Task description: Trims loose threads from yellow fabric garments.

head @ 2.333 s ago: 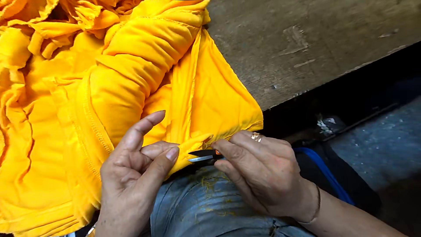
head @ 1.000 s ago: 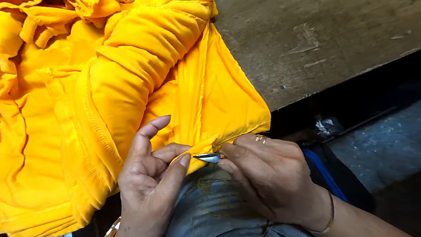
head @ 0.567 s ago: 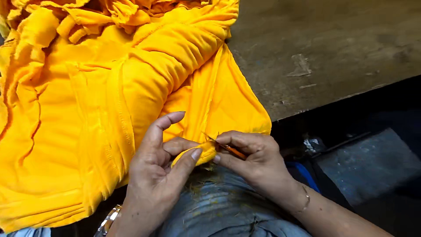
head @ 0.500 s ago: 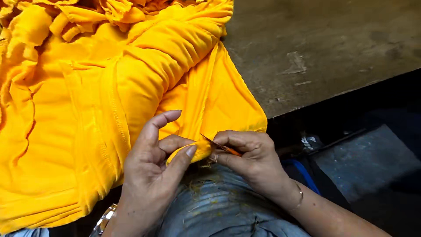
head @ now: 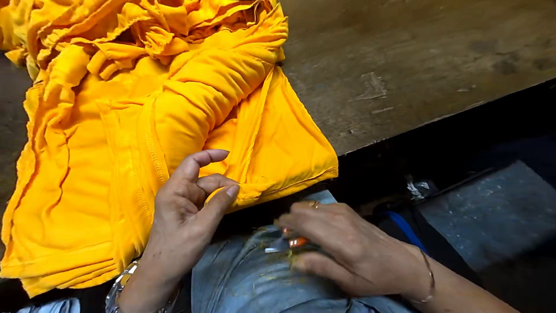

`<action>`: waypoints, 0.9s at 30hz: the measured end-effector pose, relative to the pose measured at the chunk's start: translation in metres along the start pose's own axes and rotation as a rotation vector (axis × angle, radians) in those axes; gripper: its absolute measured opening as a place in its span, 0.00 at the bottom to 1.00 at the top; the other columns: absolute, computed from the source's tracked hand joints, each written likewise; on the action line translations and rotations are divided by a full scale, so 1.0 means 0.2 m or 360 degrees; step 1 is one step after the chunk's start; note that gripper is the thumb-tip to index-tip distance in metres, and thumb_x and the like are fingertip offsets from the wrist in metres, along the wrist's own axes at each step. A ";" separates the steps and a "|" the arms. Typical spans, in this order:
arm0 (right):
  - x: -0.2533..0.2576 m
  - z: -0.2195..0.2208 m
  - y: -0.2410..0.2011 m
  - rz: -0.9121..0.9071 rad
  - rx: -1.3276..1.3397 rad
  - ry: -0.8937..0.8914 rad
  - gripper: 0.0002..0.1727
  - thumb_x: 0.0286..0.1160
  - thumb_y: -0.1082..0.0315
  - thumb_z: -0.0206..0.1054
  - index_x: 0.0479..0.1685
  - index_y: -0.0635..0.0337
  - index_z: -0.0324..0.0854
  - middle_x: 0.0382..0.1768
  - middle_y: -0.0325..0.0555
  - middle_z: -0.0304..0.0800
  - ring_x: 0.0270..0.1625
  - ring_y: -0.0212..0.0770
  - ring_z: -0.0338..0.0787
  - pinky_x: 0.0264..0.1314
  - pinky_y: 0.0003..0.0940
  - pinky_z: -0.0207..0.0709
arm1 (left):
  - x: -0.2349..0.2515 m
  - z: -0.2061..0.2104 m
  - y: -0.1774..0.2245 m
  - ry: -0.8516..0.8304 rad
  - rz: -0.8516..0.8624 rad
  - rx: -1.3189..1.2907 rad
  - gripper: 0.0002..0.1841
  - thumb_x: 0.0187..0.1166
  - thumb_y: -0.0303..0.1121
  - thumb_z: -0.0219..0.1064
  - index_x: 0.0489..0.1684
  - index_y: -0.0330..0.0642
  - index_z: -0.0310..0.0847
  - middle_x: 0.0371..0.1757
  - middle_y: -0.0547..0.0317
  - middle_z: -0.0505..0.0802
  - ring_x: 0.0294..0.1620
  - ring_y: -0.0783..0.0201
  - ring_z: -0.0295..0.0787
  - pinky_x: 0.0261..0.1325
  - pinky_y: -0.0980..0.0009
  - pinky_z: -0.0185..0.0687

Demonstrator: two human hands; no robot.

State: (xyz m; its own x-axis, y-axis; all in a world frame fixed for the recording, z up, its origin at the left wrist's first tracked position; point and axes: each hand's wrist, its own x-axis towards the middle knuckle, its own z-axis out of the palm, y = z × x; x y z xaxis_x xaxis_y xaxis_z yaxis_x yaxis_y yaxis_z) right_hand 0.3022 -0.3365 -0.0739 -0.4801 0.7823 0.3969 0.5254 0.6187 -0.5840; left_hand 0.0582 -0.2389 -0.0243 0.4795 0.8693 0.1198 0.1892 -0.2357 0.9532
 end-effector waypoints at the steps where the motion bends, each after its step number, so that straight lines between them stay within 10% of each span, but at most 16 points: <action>1: 0.02 -0.02 0.01 0.0026 -0.0085 0.0143 0.24 0.93 0.51 0.50 0.56 0.61 0.86 0.38 0.40 0.85 0.40 0.33 0.85 0.38 0.28 0.80 | 0.01 0.00 0.01 -0.0011 -0.0004 0.0003 0.25 0.78 0.24 0.65 0.76 0.41 0.72 0.36 0.59 0.96 0.28 0.69 0.90 0.30 0.80 0.85; 6: 0.11 -0.10 0.07 0.0009 -0.0630 0.0516 0.22 0.89 0.58 0.55 0.57 0.66 0.89 0.29 0.43 0.79 0.30 0.38 0.78 0.26 0.30 0.67 | 0.04 0.02 0.05 -0.0085 0.0003 0.0004 0.27 0.76 0.22 0.64 0.77 0.40 0.71 0.34 0.59 0.95 0.27 0.70 0.89 0.28 0.80 0.84; 27: 0.15 -0.06 0.07 -0.0129 -0.0567 0.0519 0.15 0.85 0.64 0.61 0.47 0.65 0.91 0.26 0.43 0.80 0.28 0.38 0.76 0.25 0.31 0.63 | 0.06 0.05 0.04 -0.0120 -0.0116 -0.0141 0.28 0.74 0.20 0.65 0.78 0.38 0.69 0.33 0.56 0.95 0.25 0.69 0.89 0.27 0.81 0.84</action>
State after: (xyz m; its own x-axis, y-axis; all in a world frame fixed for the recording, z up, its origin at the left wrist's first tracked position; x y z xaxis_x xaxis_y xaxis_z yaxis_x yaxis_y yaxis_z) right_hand 0.3037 -0.3034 -0.0629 -0.3140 0.6772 0.6654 0.7307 0.6199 -0.2861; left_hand 0.0733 -0.2352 -0.0173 0.5307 0.8470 0.0311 0.1514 -0.1309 0.9798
